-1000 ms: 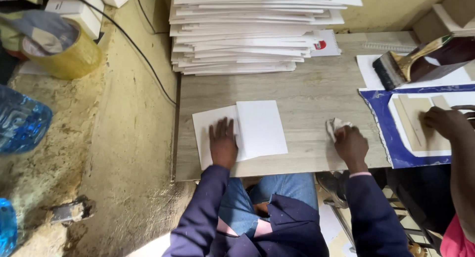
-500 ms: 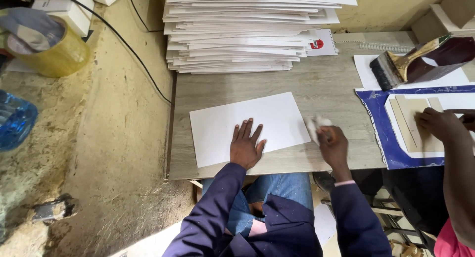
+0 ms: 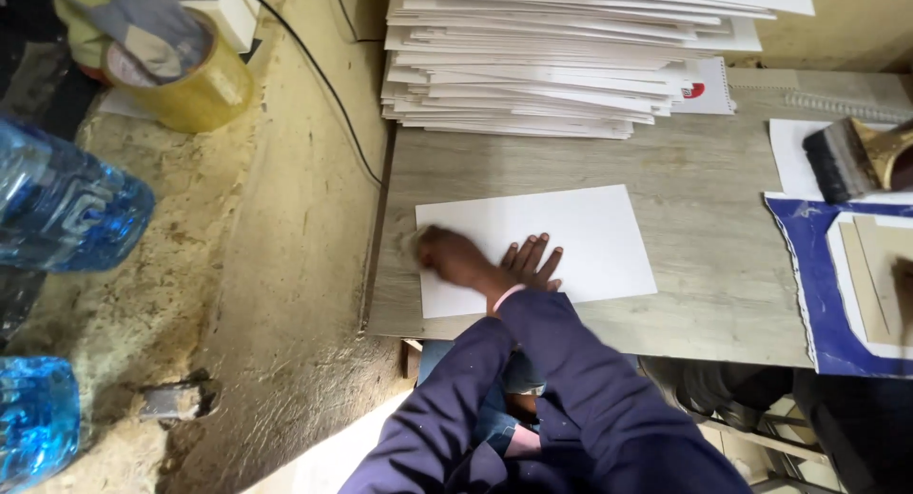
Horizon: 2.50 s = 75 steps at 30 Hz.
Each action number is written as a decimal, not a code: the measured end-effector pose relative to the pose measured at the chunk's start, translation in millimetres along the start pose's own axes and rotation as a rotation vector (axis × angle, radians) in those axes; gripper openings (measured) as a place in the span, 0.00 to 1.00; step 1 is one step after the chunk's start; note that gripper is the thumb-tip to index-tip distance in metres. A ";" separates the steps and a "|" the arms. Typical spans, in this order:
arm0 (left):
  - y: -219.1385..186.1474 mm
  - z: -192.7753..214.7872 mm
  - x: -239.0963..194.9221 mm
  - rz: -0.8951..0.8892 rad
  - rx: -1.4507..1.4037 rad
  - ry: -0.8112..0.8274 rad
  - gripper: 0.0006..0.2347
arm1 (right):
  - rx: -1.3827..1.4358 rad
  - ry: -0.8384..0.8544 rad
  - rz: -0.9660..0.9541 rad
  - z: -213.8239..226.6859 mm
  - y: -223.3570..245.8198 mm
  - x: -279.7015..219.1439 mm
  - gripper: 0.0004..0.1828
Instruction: Assembling paper folders by applying adhesive to templates and folding them into shape.
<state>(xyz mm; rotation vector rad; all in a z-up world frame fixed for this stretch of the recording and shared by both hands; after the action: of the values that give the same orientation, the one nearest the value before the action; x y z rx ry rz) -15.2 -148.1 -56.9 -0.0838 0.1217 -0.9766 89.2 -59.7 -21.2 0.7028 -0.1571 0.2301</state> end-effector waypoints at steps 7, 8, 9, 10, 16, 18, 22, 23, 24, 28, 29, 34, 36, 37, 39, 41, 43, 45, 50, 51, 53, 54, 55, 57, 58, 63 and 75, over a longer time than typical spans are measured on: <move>1.7 -35.8 -7.1 -0.089 0.077 -1.019 0.27 | -0.019 0.030 -0.020 52.5 32.2 -1.9 0.03; 0.6 -8.9 -23.2 -0.084 -0.208 -0.897 0.26 | -0.068 -0.001 -0.016 63.4 15.0 -7.6 0.06; 4.0 19.3 -37.0 -0.079 -0.477 -0.768 0.25 | -0.117 -0.035 -0.001 75.2 -0.5 -7.2 0.09; 14.1 19.9 -44.6 -0.081 -0.478 -0.774 0.25 | -0.123 -0.037 0.002 87.7 -41.8 -25.8 0.09; 99.8 55.5 -124.7 -0.026 -0.493 -0.861 0.24 | -0.536 -0.108 -0.597 232.2 -186.1 -163.8 0.17; 127.3 78.1 -149.4 0.139 -0.226 -0.845 0.24 | -0.593 -0.270 -0.878 264.8 -202.2 -216.2 0.11; 117.0 74.0 -144.2 0.235 -0.147 -0.774 0.23 | -1.033 -0.446 -0.822 222.4 -165.0 -241.7 0.17; 115.4 75.4 -144.4 0.255 -0.135 -0.740 0.23 | -0.979 -0.441 -0.812 198.2 -141.3 -237.2 0.17; 113.7 76.2 -143.6 0.274 -0.124 -0.707 0.24 | -0.925 -0.435 -0.800 173.9 -118.9 -232.6 0.18; 110.9 80.8 -143.3 0.268 -0.117 -0.664 0.24 | -0.727 -0.332 -0.476 87.8 -22.2 -173.4 0.13; 112.2 79.6 -142.8 0.271 -0.124 -0.661 0.24 | -0.614 -0.353 -0.394 88.7 2.8 -153.3 0.12; 112.5 78.1 -143.6 0.283 -0.079 -0.648 0.27 | -0.510 -0.424 -0.242 73.2 -15.3 -63.3 0.09; 111.8 81.7 -143.2 0.323 -0.115 -0.632 0.28 | -0.589 -0.463 -0.229 66.4 -45.1 -33.2 0.13; 111.2 81.1 -142.5 0.325 -0.114 -0.636 0.28 | -0.590 -0.464 -0.225 76.3 -63.3 -26.3 0.13; 111.9 78.3 -143.0 0.344 -0.076 -0.627 0.28 | -0.703 -0.417 -0.342 93.2 -105.8 -14.4 0.16; 110.8 82.0 -143.2 0.355 -0.071 -0.614 0.28 | -0.782 -0.425 -0.394 133.6 -149.0 -32.8 0.17; 109.7 84.9 -144.3 0.357 -0.069 -0.595 0.28 | -0.864 -0.432 -0.457 177.9 -153.2 -64.6 0.19; 109.3 88.0 -143.1 0.376 -0.091 -0.573 0.28 | -0.946 -0.438 -0.583 232.5 -120.2 -110.6 0.20; 109.2 83.3 -140.2 0.358 -0.059 -0.628 0.28 | -0.927 -0.492 -0.713 240.7 -132.4 -248.0 0.15; 108.4 83.1 -140.2 0.352 -0.040 -0.644 0.28 | -0.906 -0.487 -0.765 235.1 -135.1 -275.6 0.13; 95.6 67.6 -130.9 0.405 0.013 -0.655 0.27 | -0.869 -0.472 -0.758 232.8 -132.2 -290.6 0.13; 90.1 61.3 -125.8 0.465 0.070 -0.669 0.27 | -0.830 -0.459 -0.743 232.1 -130.8 -298.0 0.14; 64.5 56.5 -110.4 0.455 0.068 -0.668 0.27 | -0.831 -0.463 -0.752 233.8 -134.1 -298.2 0.14; 8.2 53.0 -80.1 0.313 -0.013 -0.780 0.31 | -0.734 -0.481 -0.769 236.2 -142.6 -295.3 0.08; -11.9 63.4 -69.0 0.306 -0.015 -0.782 0.31 | -0.737 -0.486 -0.773 238.4 -137.7 -293.7 0.08; -83.7 70.4 -23.6 0.131 -0.306 -0.272 0.33 | -0.543 -0.416 -0.887 248.1 -131.2 -295.0 0.07; -81.9 72.1 -21.7 0.083 -0.291 -0.222 0.30 | -0.610 -0.399 -0.770 284.4 -214.7 -142.5 0.11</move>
<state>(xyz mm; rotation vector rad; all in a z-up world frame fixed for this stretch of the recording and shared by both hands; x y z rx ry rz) -84.4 -174.5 26.1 -0.4497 0.0616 -0.8552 -10.6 -426.9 28.4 0.1542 -0.3066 -0.6800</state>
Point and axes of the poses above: each hand's wrist, its own x-axis towards the middle knuckle, its own z-axis out of the back of the hand, y = z × x, the point moved 6 cm from there along x, towards the middle knuckle, and after that the axes turned 13 degrees about -y, right-handed, at the moved point
